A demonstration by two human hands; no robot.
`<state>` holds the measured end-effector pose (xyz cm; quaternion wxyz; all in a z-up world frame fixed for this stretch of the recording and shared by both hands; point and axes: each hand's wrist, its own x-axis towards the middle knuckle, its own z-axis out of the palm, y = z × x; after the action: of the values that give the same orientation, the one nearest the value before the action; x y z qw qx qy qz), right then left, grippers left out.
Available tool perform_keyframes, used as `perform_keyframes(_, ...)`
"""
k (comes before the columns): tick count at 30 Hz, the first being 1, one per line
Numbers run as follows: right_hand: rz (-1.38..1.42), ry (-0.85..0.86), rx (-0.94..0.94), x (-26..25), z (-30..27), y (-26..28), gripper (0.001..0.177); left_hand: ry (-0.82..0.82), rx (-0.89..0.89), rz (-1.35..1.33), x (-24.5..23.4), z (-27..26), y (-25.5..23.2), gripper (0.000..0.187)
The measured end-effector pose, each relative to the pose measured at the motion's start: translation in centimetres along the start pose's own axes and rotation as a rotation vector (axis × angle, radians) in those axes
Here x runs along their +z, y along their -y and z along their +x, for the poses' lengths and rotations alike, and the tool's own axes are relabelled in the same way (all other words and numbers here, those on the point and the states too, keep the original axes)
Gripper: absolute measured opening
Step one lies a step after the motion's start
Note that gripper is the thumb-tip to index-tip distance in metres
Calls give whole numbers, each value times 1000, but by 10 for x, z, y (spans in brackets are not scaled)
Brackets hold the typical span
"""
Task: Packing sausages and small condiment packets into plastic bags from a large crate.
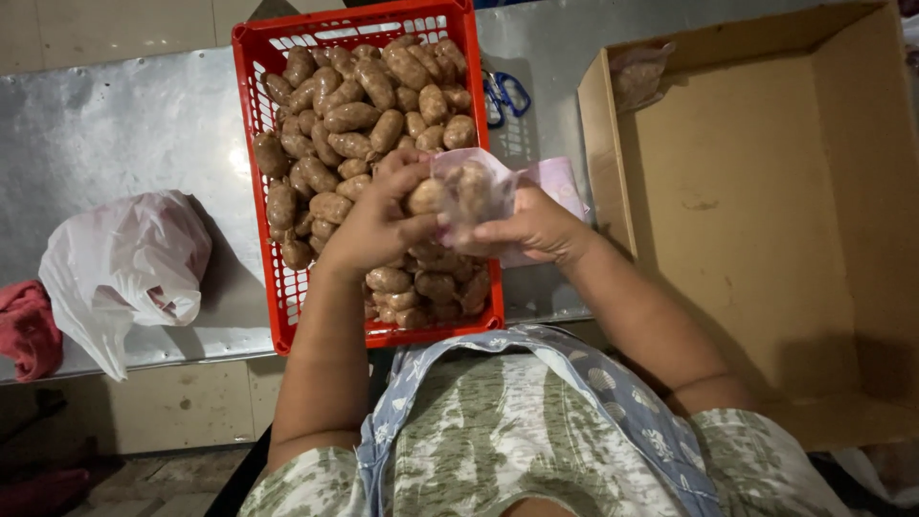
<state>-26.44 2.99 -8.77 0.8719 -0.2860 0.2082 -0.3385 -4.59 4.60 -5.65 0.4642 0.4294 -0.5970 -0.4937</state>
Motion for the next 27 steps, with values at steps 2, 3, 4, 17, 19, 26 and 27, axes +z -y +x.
perform_keyframes(2,-225,-37,-79,3,6,0,82,151,80,234,2,2,-5,51)
perform_keyframes(3,-225,-35,-82,-2,7,-7,82,152,82,236,0,4,-2,51)
perform_keyframes(4,-222,-52,-56,-8,8,-13,77,177,47,293,-2,6,0,56)
perform_keyframes(17,-381,-200,107,-55,-8,-64,89,-22,-154,355,-1,-5,1,50)
perform_keyframes(19,-320,-240,148,-29,-5,-38,76,-75,-189,344,-1,-6,8,47)
perform_keyframes(26,-191,-237,79,-39,-2,-44,49,-147,-72,402,1,-9,-1,41)
perform_keyframes(27,-192,-236,80,-28,-2,-31,49,-148,-72,402,2,-11,-2,41)
